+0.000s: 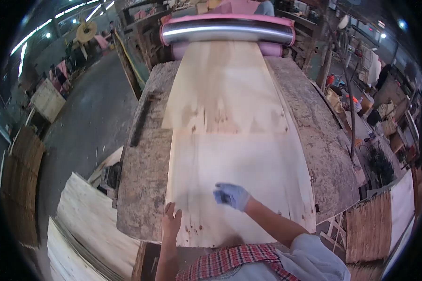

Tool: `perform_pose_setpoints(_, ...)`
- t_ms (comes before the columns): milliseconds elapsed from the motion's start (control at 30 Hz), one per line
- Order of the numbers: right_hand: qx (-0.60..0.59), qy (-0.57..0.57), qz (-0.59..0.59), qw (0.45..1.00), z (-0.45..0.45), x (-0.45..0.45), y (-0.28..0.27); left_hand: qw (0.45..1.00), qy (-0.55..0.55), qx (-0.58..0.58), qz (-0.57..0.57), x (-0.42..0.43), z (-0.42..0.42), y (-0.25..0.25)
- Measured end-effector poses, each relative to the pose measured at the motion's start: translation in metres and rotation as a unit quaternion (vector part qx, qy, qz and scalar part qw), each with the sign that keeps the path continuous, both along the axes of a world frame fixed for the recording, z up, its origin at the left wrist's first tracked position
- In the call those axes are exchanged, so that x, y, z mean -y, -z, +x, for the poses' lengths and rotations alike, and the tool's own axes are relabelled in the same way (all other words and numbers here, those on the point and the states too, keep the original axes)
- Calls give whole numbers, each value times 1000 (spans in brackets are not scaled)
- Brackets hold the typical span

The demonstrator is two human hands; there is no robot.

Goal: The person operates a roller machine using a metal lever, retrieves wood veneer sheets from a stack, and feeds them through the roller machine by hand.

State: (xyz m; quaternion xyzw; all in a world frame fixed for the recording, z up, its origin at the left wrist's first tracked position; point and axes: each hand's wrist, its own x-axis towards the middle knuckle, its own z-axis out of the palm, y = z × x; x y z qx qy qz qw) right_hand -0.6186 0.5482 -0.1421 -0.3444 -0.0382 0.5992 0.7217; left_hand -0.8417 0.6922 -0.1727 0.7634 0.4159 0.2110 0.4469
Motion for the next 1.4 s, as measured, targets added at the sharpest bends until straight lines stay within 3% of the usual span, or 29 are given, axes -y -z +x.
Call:
perform_pose_setpoints(33, -19, -42, -29, 999, -11, 15, 14, 984, 8, -44, 175, 2, -6, 13)
perform_pose_setpoints(167, -29, -136, -88, 986, -54, 73, 38, 978, 68, -42, 194, 7, -15, 21)
perform_pose_setpoints(267, -23, -158, -147, 976, -78, 91, 21, 990, 4, 21, 140, -8, -19, 30)
perform_pose_setpoints(367, 46, -172, -152, 972, -93, 94, -3, 993, 2, -60, 102, -14, -18, 6)
perform_pose_setpoints(433, 193, -181, -67, 962, -97, 96, -18, 998, -29, 4, -47, -27, -22, 0)
perform_pose_setpoints(467, 196, -171, -64, 963, -101, 96, -18, 999, -19, 6, -42, -32, -24, -9)
perform_pose_setpoints(567, 226, -241, -108, 938, -117, 92, -4, 953, -64, 90, -284, -43, -35, -46)
perform_pose_setpoints(633, 505, -290, 43, 812, -130, 90, 9, 957, -21, 87, -275, -29, -25, -68)
perform_pose_setpoints(700, 380, -284, 114, 873, -141, 92, 0, 960, 18, 84, -267, -8, -16, -92)
perform_pose_setpoints(767, 212, -287, 111, 928, -147, 98, -18, 912, 56, 213, -346, 8, -9, -118)
perform_pose_setpoints(900, 24, -205, 127, 970, -136, 113, -62, 840, 141, 297, -433, -8, -12, -144)
perform_pose_setpoints(967, -37, -155, 135, 978, -120, 114, -80, 834, -59, 520, -177, 29, -1, -182)
perform_pose_setpoints(1000, -64, -131, 138, 980, -111, 111, -88, 833, -62, 521, -175, 22, 0, -180)
perform_pose_setpoints(1033, -91, -108, 143, 979, -99, 104, -93, 825, -77, 498, -255, 6, -1, -176)
perform_pose_setpoints(1067, -80, -92, 153, 981, -84, 97, -99, 812, -90, 471, -333, -9, 2, -173)
perform_pose_setpoints(1100, 138, -48, 177, 973, -72, 89, -99, 815, -85, 470, -327, -19, 1, -161)
perform_pose_setpoints(1133, 350, 1, 192, 917, -56, 79, -97, 784, -14, 481, -393, -26, -4, -141)
perform_pose_setpoints(1167, 354, 40, 159, 921, -40, 66, -99, 744, 56, 487, -454, -31, -5, -128)
perform_pose_setpoints(1200, 357, 77, 125, 922, -23, 51, -103, 785, 50, 435, -439, -28, 1, -124)
perform_pose_setpoints(1233, 410, 106, 95, 901, -2, 34, -106, 787, 51, 436, -433, -23, 7, -122)
perform_pose_setpoints(1267, 459, 134, 64, 876, 19, 16, -105, 829, 44, 377, -411, -17, 13, -120)
perform_pose_setpoints(1300, 457, 133, 70, 877, 40, -5, -97, 866, 35, 316, -387, -11, 18, -119)
perform_pose_setpoints(1367, 146, 175, 187, 956, 75, -44, -74, 886, 46, 276, -369, -1, 25, -115)
perform_pose_setpoints(1400, 144, 172, 189, 956, 82, -54, -62, 903, 59, 235, -356, 2, 27, -112)
